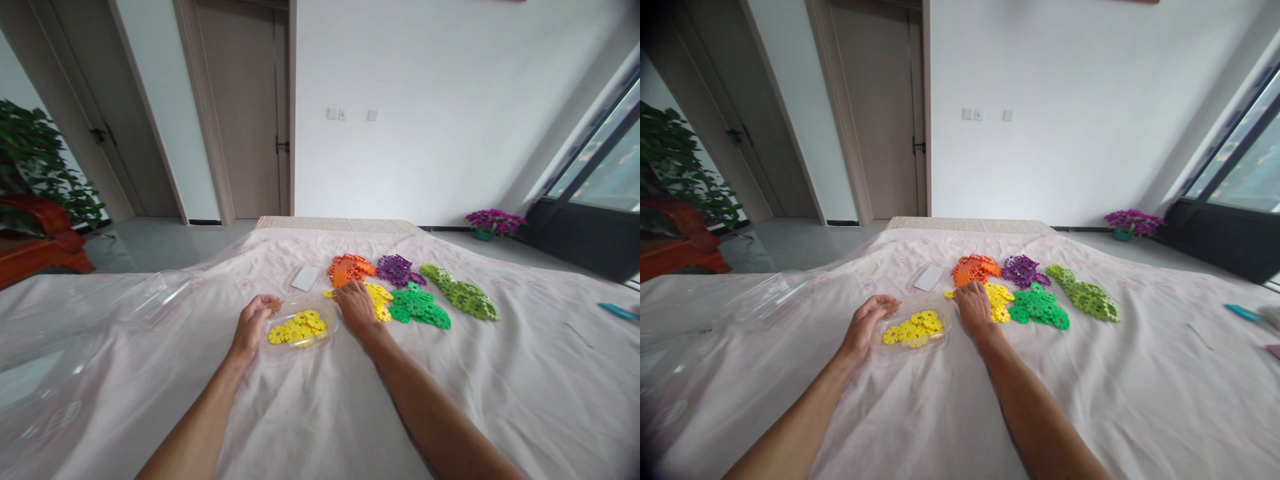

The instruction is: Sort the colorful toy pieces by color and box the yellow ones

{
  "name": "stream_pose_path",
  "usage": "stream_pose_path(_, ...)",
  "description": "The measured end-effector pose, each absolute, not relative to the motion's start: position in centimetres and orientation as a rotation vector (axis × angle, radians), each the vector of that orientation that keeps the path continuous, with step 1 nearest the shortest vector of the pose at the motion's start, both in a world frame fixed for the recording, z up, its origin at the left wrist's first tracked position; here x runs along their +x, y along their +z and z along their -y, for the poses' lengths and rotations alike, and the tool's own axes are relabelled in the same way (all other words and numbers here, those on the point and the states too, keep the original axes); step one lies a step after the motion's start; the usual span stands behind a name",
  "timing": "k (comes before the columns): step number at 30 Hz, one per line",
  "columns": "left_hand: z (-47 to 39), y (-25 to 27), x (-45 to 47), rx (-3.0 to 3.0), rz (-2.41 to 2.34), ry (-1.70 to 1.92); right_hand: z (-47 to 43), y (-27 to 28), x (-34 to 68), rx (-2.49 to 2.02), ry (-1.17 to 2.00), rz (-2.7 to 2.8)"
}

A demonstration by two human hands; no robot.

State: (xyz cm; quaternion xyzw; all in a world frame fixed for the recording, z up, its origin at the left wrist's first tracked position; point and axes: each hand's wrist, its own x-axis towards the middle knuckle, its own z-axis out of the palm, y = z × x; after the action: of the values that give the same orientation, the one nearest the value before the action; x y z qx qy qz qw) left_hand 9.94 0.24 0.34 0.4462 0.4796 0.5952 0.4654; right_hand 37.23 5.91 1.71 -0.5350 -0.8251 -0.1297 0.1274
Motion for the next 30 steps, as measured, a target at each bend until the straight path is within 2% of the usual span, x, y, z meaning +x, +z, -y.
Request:
stream_pose_path(5, -0.2, 0.4, 10.0, 1.108, -1.191, 1.448, -5.6, 1.9, 37.3, -1.583, -0.383, 2.261)
stream_pose_path(9, -0.2, 0.3, 10.0, 1.114, -1.176, 1.454, -5.1, 2.0, 37.4, -1.556, -0.255, 1.969)
stream_pose_path(13, -0.2, 0.2, 9.9, 1.112, -1.179, 1.441, -4.0, 2.4, 36.5, -1.302, -0.039, 1.844)
stream_pose_path(17, -0.1, 0.2, 9.8, 1.132, -1.193, 1.424, -3.3, 3.0, 35.6, -1.054, 0.133, 2.018)
stream_pose_path(25, -0.4, 0.0, 9.9, 1.103, -1.169, 1.444, -3.9, 2.7, 38.6, -1.574, -0.164, 2.074)
stream_pose_path(30, -0.4, 0.0, 9.9, 1.122, -1.174, 1.453, -3.6, 2.5, 38.9, -1.638, -0.228, 2.248)
